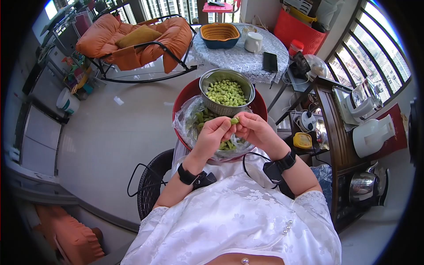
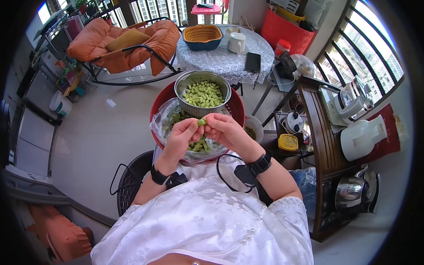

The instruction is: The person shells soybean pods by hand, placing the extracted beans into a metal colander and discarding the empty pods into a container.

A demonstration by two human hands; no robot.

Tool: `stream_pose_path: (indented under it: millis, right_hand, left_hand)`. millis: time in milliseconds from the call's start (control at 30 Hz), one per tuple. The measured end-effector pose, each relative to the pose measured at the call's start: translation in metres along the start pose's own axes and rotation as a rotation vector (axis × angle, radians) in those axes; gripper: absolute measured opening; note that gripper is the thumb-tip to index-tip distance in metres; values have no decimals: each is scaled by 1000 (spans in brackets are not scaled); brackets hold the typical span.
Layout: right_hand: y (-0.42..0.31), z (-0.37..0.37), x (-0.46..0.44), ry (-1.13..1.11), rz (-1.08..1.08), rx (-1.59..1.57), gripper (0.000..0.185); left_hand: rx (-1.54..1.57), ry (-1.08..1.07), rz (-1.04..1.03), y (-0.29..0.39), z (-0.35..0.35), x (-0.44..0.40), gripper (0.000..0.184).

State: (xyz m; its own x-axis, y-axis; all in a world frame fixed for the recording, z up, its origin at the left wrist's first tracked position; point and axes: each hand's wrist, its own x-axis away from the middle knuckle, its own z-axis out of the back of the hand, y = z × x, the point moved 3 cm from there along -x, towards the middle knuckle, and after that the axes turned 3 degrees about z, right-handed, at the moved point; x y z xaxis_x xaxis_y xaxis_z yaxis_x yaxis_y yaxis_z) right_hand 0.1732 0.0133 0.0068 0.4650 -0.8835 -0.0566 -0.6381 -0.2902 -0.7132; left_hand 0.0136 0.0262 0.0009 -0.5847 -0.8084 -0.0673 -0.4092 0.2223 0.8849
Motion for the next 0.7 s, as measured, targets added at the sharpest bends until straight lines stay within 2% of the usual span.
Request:
stream_pose_path:
  millis: [100,133,200,233,300,333,400,433,500,700]
  right_hand:
    - [0,-2,0,74,-26,-3,21]
    - [-1,-6,0,74,-26,-3,21]
    - [-6,-5,3,323,36,326,21]
    - [-4,-3,1,323,36,325,21]
    - [-13,-1,0,395,404,731,24]
    - [-15,-2,1,393,404,732,24]
    - [-25,-11,7,384,520,986,25]
    - [-27,-14,7,384,520,986,25]
    - [-30,-25,9,356,632,1252,25]
    - [-29,-26,11,364,658,1273,23]
  left_hand:
    - [-141,11,-90,2,0,-1,25]
    - [-241,73,-130,1,2,-1,23]
    - [-341,134,-169,3,2,0,21]
    - [-448,171,-202,7,-1,2,19]
    - [-555,206,-235,11,-4,3,18]
    - [-618,237,-278,13,-5,3,16]
    - [-682,270,-322,17,-8,4,14]
    - [-700,297,-352,21,-10,5,14]
    - [-717,322,-383,23,-12,6,14]
    - [-802,312,-394,20,-8,5,17]
